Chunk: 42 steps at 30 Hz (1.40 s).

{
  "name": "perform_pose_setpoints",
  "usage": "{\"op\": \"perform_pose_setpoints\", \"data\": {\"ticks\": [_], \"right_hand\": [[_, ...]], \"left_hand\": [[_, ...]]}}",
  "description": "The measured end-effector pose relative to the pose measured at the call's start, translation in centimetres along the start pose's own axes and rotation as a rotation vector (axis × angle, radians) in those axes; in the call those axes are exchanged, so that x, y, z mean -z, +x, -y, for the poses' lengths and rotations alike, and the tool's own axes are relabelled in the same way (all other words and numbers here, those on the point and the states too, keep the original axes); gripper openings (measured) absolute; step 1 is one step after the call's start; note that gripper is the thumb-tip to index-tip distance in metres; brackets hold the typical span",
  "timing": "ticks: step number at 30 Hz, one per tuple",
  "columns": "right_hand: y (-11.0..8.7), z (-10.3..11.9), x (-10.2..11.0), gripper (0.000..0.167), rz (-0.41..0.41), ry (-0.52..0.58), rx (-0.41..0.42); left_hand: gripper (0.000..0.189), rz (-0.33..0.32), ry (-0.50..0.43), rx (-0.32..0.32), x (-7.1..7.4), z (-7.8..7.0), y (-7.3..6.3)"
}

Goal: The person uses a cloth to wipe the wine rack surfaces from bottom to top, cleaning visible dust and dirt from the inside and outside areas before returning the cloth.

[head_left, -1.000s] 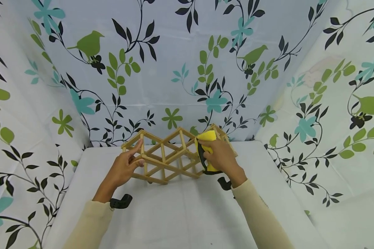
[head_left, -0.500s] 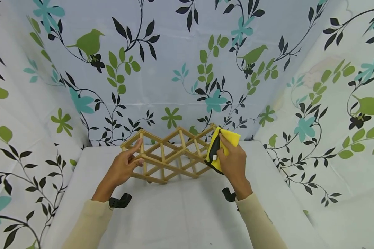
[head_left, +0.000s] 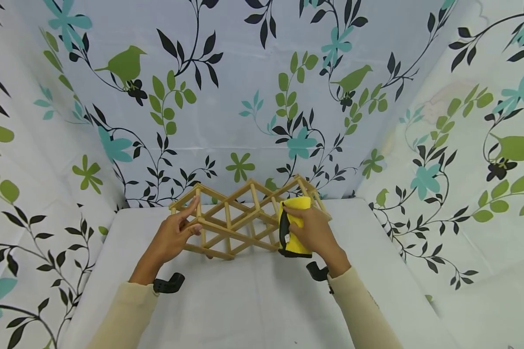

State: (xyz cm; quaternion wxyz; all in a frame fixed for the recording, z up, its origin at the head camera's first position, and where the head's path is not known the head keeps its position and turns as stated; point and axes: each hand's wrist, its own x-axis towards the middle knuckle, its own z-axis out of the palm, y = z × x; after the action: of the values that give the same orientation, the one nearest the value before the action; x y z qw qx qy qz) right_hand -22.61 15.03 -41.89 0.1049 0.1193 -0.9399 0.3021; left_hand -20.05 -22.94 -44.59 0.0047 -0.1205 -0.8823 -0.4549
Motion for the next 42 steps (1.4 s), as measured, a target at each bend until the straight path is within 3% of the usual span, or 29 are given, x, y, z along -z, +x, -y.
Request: {"op": "perform_pose_setpoints", "data": {"ticks": [2,6,9,12,14,17,19,22,24,27,30,31,35,37,39,42], "right_hand": [[1.1,0.6,0.6,0.053,-0.072,0.010,0.046],[4.8,1.9,0.7,0.058,-0.324,0.039,0.140],[7.8,2.9,-0.3,0.063,-0.377,0.085,0.188],[10.0,3.2,-2.1,0.064,-0.293,0.099,0.216],[10.8,2.9,-3.1,0.063,-0.158,0.082,0.197],[11.2,1.9,-3.8,0.060,0.057,0.007,0.116],[11.3,1.2,-3.6,0.057,0.138,-0.023,0.057],[11.3,0.9,-2.7,0.056,0.099,-0.009,0.051],[11.4,1.0,-2.3,0.058,0.084,0.081,0.083],[11.6,1.2,-2.3,0.060,0.166,0.141,0.138],[11.5,0.8,-2.5,0.058,0.246,0.045,0.121],[11.4,0.7,-2.6,0.056,0.231,0.007,0.119],[11.1,0.4,-2.8,0.048,0.019,-0.044,0.099],[10.8,0.3,-3.1,0.046,0.003,-0.053,0.102],[10.5,0.4,-3.0,0.044,0.078,-0.077,0.084],[10.0,0.6,-2.0,0.042,0.272,-0.152,0.024]], "left_hand": [[0.078,0.000,-0.002,-0.003,0.0,0.0,0.0],[0.078,-0.004,-0.005,-0.002,-0.1,0.2,0.0],[0.077,-0.002,-0.013,0.005,-0.3,0.2,-0.1],[0.077,0.002,-0.025,0.014,-0.7,0.3,-0.1],[0.077,0.004,-0.032,0.013,-0.9,0.2,-0.1],[0.078,0.007,-0.045,0.006,-1.2,0.1,-0.1],[0.078,0.006,-0.047,-0.001,-1.3,0.0,0.0],[0.078,0.005,-0.047,-0.007,-1.3,-0.1,0.1],[0.078,0.003,-0.043,-0.007,-1.3,-0.1,0.1],[0.078,-0.004,-0.044,-0.006,-1.2,-0.1,0.1],[0.077,-0.005,-0.043,-0.005,-1.1,-0.1,0.2],[0.077,-0.004,-0.044,-0.003,-1.1,-0.1,0.2],[0.078,-0.002,-0.035,-0.005,-1.0,0.0,0.1],[0.078,-0.008,-0.026,-0.007,-1.0,0.0,0.1],[0.078,-0.014,-0.017,-0.010,-0.9,0.0,0.1],[0.078,-0.012,-0.008,-0.018,-0.8,-0.1,0.1]]}}
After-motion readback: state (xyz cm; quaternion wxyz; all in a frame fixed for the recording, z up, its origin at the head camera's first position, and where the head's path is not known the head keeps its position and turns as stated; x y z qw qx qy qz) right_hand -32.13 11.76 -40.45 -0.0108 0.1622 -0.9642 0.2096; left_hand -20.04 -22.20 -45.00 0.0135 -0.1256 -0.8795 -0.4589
